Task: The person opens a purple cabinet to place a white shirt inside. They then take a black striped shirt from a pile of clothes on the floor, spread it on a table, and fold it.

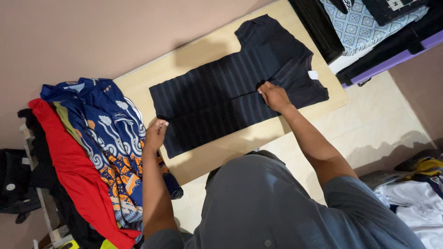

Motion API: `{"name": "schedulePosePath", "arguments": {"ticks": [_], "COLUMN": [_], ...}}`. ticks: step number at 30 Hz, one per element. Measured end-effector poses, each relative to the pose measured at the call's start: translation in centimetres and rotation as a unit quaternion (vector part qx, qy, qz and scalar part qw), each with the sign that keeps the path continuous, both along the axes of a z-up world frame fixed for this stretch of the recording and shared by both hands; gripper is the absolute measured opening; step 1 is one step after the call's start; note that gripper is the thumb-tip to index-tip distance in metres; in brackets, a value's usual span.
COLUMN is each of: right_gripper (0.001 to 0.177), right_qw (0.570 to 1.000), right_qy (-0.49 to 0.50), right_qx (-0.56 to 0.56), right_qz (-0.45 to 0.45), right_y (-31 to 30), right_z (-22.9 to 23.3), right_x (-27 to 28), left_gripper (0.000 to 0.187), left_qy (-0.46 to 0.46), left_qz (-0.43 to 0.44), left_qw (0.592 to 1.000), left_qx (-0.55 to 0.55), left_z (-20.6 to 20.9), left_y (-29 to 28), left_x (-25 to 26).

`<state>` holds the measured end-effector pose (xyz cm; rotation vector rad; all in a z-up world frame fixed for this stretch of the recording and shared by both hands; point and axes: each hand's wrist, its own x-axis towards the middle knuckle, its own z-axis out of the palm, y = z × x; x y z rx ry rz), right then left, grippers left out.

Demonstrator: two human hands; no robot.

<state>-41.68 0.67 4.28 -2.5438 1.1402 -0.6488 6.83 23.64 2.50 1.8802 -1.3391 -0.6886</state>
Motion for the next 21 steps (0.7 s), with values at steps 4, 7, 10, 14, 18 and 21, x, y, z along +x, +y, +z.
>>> {"name": "schedulePosePath", "arguments": {"ticks": [4,7,10,14,18,21], "right_gripper": [0.011,0.019,0.028,0.047,0.062,0.067], "right_qw": [0.999,0.997,0.986,0.999,0.996,0.995], "right_qy": [0.029,-0.006,-0.055,-0.008,0.073,0.100], "right_qx": [-0.026,-0.073,-0.121,0.039,-0.016,-0.016], "right_qz": [-0.016,-0.033,-0.104,-0.008,0.043,-0.015], "right_y": [-0.2,0.8,3.9,8.2,10.9,10.3], "right_z": [0.1,1.6,3.1,2.8,-0.9,-3.6], "right_x": [0.8,1.7,3.2,5.9,6.1,2.8], "left_gripper": [0.026,0.034,0.030,0.048,0.069,0.077], "left_qy": [-0.166,-0.285,-0.371,-0.291,-0.320,-0.335], "left_qz": [0.028,0.061,0.096,0.002,-0.041,-0.032], "left_qw": [0.983,0.956,0.913,0.946,0.941,0.940], "left_qx": [0.068,-0.033,-0.136,-0.144,-0.097,-0.058], "left_z": [0.7,2.4,3.4,1.8,0.3,-0.1], "left_y": [-0.4,-0.6,-0.3,-0.6,-0.4,0.0], "left_x": [-0.7,-2.1,-5.4,-12.3,-15.4,-14.7]}}
